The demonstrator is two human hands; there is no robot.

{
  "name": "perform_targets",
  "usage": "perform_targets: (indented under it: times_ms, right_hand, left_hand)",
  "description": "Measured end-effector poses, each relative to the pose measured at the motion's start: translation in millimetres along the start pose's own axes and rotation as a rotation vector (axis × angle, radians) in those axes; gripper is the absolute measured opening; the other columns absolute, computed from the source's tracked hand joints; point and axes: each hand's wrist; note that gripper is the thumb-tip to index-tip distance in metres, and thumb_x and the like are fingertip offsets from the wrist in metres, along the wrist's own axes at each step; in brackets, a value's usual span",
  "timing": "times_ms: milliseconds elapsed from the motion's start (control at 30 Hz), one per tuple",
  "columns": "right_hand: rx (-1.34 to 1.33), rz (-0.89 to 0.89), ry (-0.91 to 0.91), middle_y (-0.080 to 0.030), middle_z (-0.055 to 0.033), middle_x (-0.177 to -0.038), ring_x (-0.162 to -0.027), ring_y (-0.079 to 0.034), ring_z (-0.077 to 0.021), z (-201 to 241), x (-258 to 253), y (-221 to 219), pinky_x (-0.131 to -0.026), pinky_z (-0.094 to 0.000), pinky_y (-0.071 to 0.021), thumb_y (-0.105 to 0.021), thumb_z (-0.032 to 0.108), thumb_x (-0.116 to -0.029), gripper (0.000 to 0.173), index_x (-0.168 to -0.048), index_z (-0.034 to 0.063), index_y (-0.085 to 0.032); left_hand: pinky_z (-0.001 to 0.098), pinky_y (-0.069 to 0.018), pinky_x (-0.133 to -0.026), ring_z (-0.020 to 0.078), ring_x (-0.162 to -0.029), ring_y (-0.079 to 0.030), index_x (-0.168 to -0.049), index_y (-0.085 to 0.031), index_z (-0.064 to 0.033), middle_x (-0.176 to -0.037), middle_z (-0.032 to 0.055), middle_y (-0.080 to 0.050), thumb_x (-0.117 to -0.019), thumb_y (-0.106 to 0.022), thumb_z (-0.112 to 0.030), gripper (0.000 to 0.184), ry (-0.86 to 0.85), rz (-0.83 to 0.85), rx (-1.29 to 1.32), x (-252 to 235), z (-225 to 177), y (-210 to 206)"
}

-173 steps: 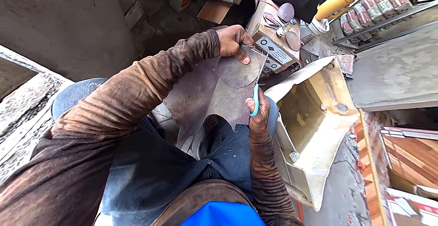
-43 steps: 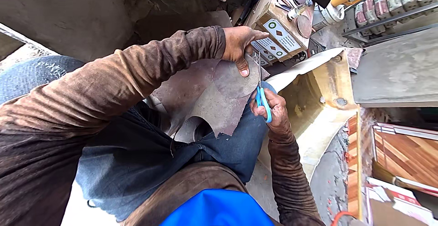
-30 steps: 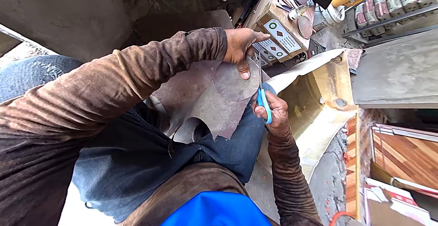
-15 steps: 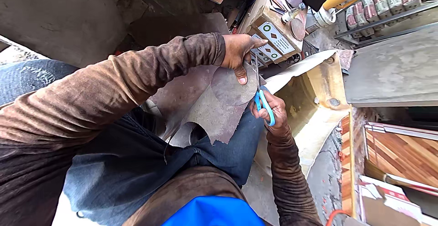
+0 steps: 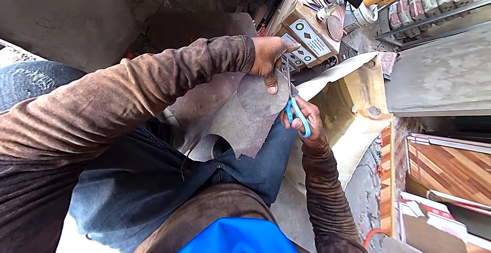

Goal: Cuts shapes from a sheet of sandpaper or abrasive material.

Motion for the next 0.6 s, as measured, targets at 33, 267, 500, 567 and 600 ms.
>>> perform_targets:
  times_ms: [33,267,500,567,600]
  right_hand:
    - [0.001,0.004,-0.009,-0.062,-0.0009,-0.068,-0.06,-0.062,-0.0135,1,-1,1,-0.062,-0.0319,-0.0559,-0.069,0.064,-0.0889,0.059,-0.103,0.0071,-0.065]
    - [0.006,-0.009,-0.074,-0.062,0.0018,-0.067,-0.058,-0.058,-0.008,10,2,3,-0.059,-0.0269,-0.0521,-0.072,0.056,-0.0901,0.054,-0.107,0.005,-0.066]
    - [0.123,-0.045,-0.085,-0.064,0.0028,-0.069,-0.057,-0.058,-0.0037,10,11,7,-0.055,-0.0221,-0.0502,-0.075,0.054,-0.0893,0.054,-0.109,0.0035,-0.067]
    - [0.15,-0.051,-0.093,-0.065,0.0033,-0.07,-0.058,-0.058,-0.0028,11,13,6,-0.055,-0.021,-0.0503,-0.075,0.052,-0.0894,0.054,-0.11,0.0027,-0.067]
    - [0.162,-0.041,-0.104,-0.066,0.0029,-0.071,-0.059,-0.059,-0.0033,12,13,6,-0.056,-0.0214,-0.0511,-0.075,0.052,-0.0894,0.054,-0.111,0.0024,-0.067]
  left_hand:
    - [0.0297,-0.0583,-0.075,0.0176,-0.077,-0.068,-0.165,-0.016,-0.0051,-0.112,0.0214,-0.069,-0.066,-0.098,-0.016,0.129,0.009,-0.004,-0.002,0,-1,-1]
    - [0.0326,-0.0593,-0.079,0.0208,-0.084,-0.07,-0.164,-0.017,-0.0054,-0.126,0.0228,-0.065,-0.0658,-0.098,-0.014,0.128,0.027,-0.006,-0.012,-1,0,-1]
    - [0.0348,-0.0569,-0.094,0.0249,-0.112,-0.068,-0.164,-0.018,-0.0063,-0.149,0.0217,-0.051,-0.0624,-0.1,-0.014,0.131,0.028,-0.006,-0.012,-3,1,-6]
    - [0.0359,-0.0525,-0.103,0.0249,-0.126,-0.061,-0.164,-0.018,-0.0054,-0.157,0.0195,-0.044,-0.0631,-0.099,-0.015,0.13,0.007,-0.007,-0.042,-4,4,-7]
    - [0.0367,-0.0521,-0.103,0.0252,-0.126,-0.061,-0.164,-0.019,-0.0048,-0.155,0.0198,-0.046,-0.0632,-0.099,-0.015,0.129,0.001,-0.007,-0.057,-4,4,-8]
Point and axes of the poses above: each hand's wrist, its own x-axis away from the middle knuckle, its own y-axis out of the back of the hand, z = x × y
